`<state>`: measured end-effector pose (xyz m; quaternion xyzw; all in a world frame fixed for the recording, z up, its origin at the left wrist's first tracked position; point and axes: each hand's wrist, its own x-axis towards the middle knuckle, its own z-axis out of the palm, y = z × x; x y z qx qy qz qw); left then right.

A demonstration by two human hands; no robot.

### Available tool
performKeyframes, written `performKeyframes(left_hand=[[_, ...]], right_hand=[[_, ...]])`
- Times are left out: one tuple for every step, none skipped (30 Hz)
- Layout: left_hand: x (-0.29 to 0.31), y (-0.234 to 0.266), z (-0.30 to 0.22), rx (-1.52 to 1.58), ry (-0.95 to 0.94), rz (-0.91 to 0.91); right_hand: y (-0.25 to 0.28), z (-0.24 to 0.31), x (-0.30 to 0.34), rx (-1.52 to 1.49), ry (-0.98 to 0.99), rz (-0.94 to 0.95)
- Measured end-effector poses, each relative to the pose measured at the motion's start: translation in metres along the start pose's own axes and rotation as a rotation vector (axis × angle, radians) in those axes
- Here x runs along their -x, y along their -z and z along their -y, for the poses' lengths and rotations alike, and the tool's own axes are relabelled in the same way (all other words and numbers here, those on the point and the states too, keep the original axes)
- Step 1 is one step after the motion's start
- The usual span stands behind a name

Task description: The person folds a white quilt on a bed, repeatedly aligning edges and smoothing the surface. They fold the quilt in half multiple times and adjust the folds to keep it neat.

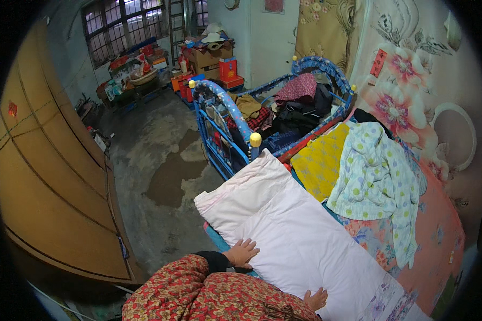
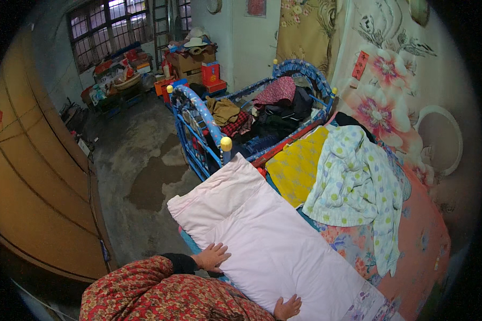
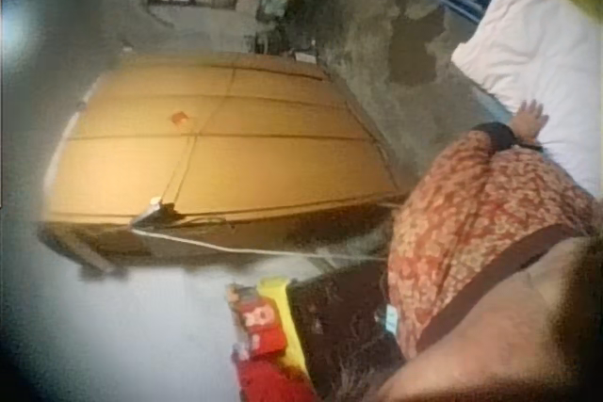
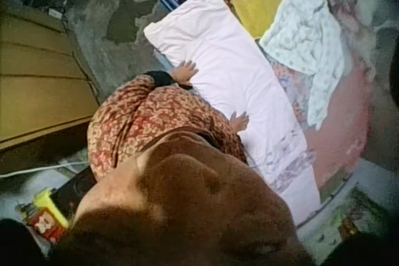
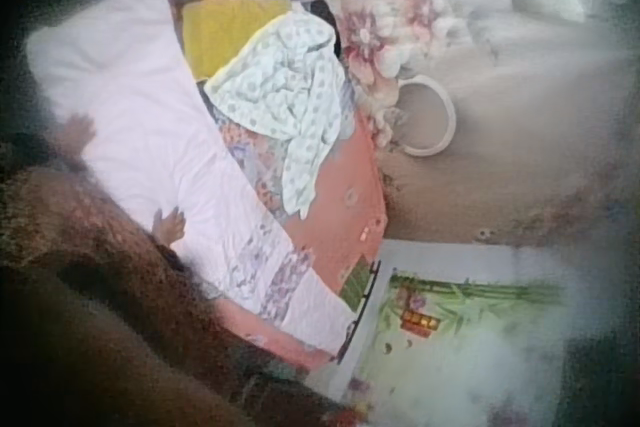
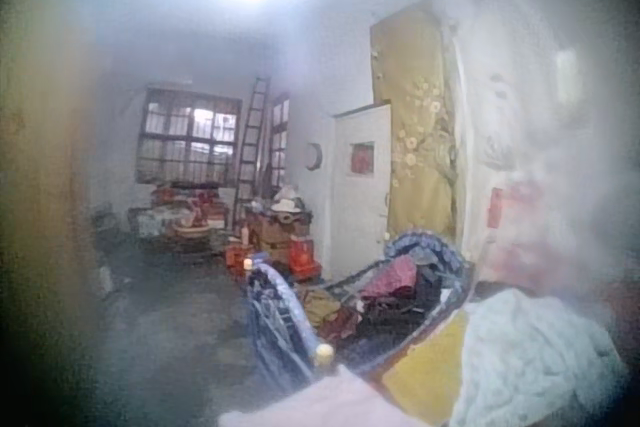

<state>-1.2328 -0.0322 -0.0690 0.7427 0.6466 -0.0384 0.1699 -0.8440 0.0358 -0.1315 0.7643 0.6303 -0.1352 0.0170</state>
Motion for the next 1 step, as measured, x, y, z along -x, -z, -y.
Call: performKeyframes(left_hand=[[0.0027,-0.0005,0.0010,0.001,-0.004,0.040]], right_hand=[[0.0050,0.0016,0.0000,-0.016,-0.021,0.053]])
